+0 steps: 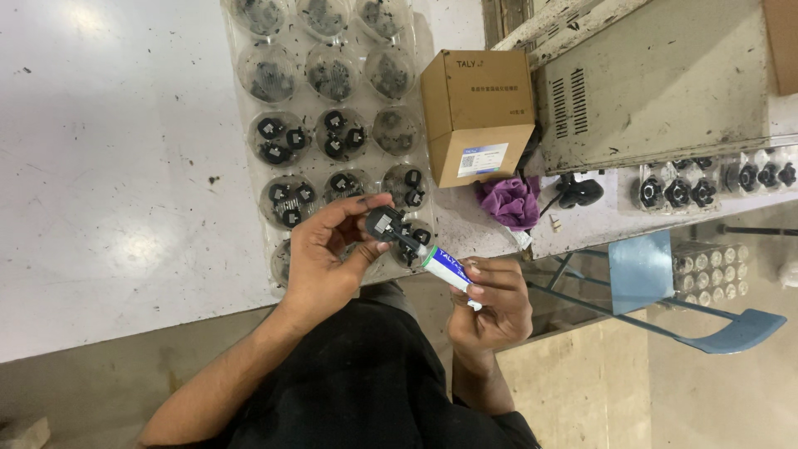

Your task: The person picks black rotor-like components from blister trays, squeezes silicone sealant from a tube onto each component by hand, and places the treated components back into the trays, working through them one at a time.

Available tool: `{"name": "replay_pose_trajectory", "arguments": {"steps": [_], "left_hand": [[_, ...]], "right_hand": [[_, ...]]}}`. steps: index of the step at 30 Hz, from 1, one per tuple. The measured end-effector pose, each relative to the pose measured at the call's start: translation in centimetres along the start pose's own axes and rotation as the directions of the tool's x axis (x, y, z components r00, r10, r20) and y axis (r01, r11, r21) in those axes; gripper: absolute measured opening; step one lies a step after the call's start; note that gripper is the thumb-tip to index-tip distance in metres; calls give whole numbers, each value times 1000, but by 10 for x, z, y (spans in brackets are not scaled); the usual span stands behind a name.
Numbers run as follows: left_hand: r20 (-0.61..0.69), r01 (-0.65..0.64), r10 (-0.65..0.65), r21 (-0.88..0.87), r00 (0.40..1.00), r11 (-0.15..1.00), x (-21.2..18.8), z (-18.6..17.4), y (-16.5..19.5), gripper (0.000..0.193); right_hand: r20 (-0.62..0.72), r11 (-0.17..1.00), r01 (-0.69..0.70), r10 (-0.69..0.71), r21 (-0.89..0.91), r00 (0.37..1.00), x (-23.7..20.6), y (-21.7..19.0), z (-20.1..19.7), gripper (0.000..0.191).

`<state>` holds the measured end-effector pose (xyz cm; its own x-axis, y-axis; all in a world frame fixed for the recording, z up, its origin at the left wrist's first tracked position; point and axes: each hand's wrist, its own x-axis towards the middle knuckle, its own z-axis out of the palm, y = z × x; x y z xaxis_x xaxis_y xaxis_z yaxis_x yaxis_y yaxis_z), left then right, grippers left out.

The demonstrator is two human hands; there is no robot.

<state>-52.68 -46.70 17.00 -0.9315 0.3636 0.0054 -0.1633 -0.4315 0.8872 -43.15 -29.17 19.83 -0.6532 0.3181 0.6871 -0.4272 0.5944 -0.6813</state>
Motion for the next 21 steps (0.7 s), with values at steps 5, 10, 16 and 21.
{"name": "replay_pose_trajectory", "arguments": {"steps": [5,10,16,21], "left_hand": [[-13,16,-16,5,1000,1000,1,0,-4,40],[-8,49,-50,-81,999,995,2,2,-8,46],[44,173,-168,-295,985,940,-1,5,-15,47],[112,238,-210,-426,971,873,-7,7,-20,41]], "right_hand": [[6,1000,1,-1,-1,1000,0,2,1,21],[15,1000,-12,12,-18,1000,0,1,0,23],[-9,994,-97,96,-42,995,-4,2,4,24],[-170,992,-34,54,118,984,-6,12,10,23]]}}
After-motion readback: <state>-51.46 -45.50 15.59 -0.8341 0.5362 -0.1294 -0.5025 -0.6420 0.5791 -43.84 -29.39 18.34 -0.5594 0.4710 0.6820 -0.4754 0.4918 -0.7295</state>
